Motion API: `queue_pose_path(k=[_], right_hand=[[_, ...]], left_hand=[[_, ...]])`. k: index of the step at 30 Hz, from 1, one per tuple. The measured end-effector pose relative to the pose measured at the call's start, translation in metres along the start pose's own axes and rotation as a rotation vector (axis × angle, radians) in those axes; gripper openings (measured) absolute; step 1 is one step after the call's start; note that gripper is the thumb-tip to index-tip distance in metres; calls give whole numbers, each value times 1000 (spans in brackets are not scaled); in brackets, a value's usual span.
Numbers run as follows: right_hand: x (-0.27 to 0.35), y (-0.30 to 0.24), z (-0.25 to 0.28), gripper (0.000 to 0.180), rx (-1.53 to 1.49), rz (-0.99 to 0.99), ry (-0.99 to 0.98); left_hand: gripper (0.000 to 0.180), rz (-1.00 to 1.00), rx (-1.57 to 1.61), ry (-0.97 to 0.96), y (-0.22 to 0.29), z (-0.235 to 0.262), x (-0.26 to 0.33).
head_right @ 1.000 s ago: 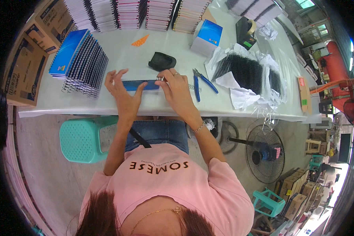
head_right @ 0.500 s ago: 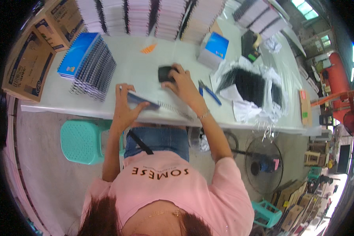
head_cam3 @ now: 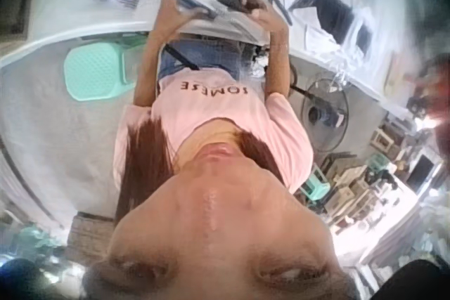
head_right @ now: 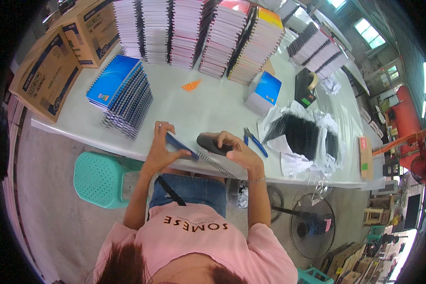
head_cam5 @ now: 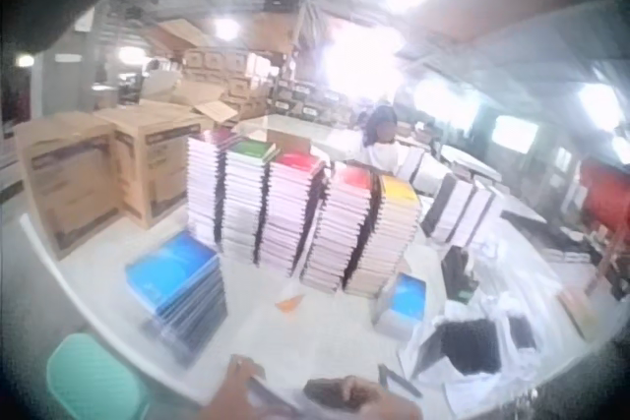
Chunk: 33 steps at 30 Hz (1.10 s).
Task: The person assembles notebooks by threading wire coils through pre-punched holes, cutting the excess wire with pliers, and crimping the ends.
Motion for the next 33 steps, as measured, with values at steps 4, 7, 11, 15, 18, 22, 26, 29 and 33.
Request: queue_pose_path(k=[4, 7, 11, 15, 18, 22, 26, 29, 33], right_hand=[[4, 9, 1, 35, 444, -179, -50], [2, 4, -3, 28, 365, -109, 98], [10, -3, -15, 25, 742, -204, 170], [15, 1, -12, 25, 288, -141, 223], [16, -3, -17, 27, 605, -198, 200], [16, 9, -10, 32, 213, -242, 245], [5, 10, -6, 31, 851, -325, 321], [11, 0, -17, 27, 492, -268, 235], [7, 2, -17, 31, 535, -269, 247]], left_hand=[[71, -25, -23, -10, -3, 1, 2], [70, -61, -23, -3, -3, -1, -2], [69, -52, -12, -28, -4, -1, 0], [70, -34, -9, -23, -4, -2, -3], [69, -26, -2, -36, -6, -1, -4], [66, 68, 46, -86, 2, -1, -2], [67, 13, 69, -112, -5, 1, -3], [75, 69, 131, -93, -7, 1, -1], [86, 54, 191, -72, -14, 1, 2]])
Point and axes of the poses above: each hand's wrist, its own x-axis away from the middle knuckle, its own z-axis out of the back of the hand, y = z × x, the point moved 4 cm from there along -x, towards the middle knuckle, and after that the axes turned 13 degrees about x, right-handed, at the moved point
